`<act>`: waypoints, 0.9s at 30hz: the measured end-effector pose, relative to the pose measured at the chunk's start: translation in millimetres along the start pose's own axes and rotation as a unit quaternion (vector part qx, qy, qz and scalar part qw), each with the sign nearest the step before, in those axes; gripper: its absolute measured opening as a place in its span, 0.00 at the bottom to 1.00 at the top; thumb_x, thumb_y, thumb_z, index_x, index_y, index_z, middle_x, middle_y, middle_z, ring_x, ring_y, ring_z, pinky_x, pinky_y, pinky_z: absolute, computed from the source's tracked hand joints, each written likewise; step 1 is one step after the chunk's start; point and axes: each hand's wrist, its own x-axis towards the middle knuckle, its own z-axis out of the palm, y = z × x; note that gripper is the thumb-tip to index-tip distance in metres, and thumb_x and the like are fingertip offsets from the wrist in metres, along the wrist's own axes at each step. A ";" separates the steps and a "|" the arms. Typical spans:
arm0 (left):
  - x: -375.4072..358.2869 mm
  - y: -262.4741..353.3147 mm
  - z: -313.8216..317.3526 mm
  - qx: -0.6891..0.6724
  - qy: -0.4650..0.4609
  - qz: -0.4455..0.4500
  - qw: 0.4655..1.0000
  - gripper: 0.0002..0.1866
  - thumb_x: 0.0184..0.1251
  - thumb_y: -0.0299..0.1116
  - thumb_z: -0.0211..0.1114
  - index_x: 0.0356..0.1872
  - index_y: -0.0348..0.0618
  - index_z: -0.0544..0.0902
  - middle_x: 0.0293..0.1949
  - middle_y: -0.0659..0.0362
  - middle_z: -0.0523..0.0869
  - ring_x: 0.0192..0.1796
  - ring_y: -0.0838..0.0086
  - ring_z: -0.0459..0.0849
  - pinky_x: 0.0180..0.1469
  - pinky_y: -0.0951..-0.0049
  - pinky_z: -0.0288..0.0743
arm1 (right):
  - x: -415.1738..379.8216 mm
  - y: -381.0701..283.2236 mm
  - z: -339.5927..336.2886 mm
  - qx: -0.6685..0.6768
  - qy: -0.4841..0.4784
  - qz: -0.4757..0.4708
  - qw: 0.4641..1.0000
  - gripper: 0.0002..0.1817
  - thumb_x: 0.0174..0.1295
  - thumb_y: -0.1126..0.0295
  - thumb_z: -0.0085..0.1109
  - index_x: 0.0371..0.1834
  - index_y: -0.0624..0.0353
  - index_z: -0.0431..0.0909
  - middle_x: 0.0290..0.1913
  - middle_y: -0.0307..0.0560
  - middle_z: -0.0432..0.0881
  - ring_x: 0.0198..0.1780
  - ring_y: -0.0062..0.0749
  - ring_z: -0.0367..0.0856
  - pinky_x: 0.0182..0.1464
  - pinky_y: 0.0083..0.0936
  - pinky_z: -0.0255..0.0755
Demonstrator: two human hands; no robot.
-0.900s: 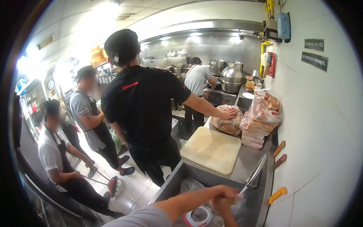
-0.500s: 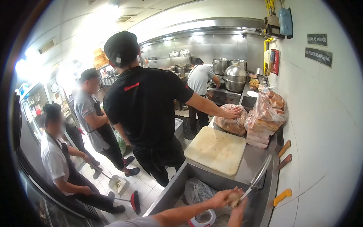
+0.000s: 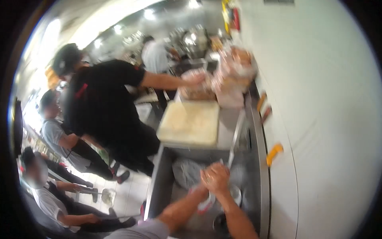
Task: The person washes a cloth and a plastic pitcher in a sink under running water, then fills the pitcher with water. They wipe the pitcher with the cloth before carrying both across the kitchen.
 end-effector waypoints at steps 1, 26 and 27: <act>-6.4 7.6 1.8 0.029 -0.039 -0.053 0.997 0.15 0.68 0.42 0.59 0.40 0.38 0.77 0.38 0.56 0.80 0.42 0.70 0.78 0.47 0.68 0.73 | -24.8 8.9 14.1 0.015 0.012 0.006 1.000 0.08 0.36 0.67 0.70 0.16 0.52 0.78 0.23 0.42 0.77 0.31 0.41 0.79 0.36 0.37 0.71; -150.2 -18.1 -30.3 0.758 0.061 -0.184 0.623 0.21 0.63 0.44 0.61 0.47 0.37 0.83 0.48 0.42 0.84 0.53 0.57 0.83 0.56 0.58 0.73 | -147.0 -129.1 33.6 0.164 -0.520 -0.226 0.807 0.07 0.51 0.69 0.56 0.22 0.58 0.82 0.30 0.50 0.84 0.32 0.44 0.84 0.38 0.49 0.74; -157.2 -18.3 -43.1 0.690 0.088 -0.174 0.697 0.24 0.64 0.46 0.62 0.52 0.37 0.82 0.53 0.41 0.82 0.57 0.59 0.81 0.60 0.60 0.71 | -128.6 -133.0 19.6 0.170 -0.531 -0.124 0.821 0.08 0.52 0.68 0.56 0.22 0.58 0.83 0.31 0.49 0.85 0.32 0.44 0.83 0.38 0.48 0.75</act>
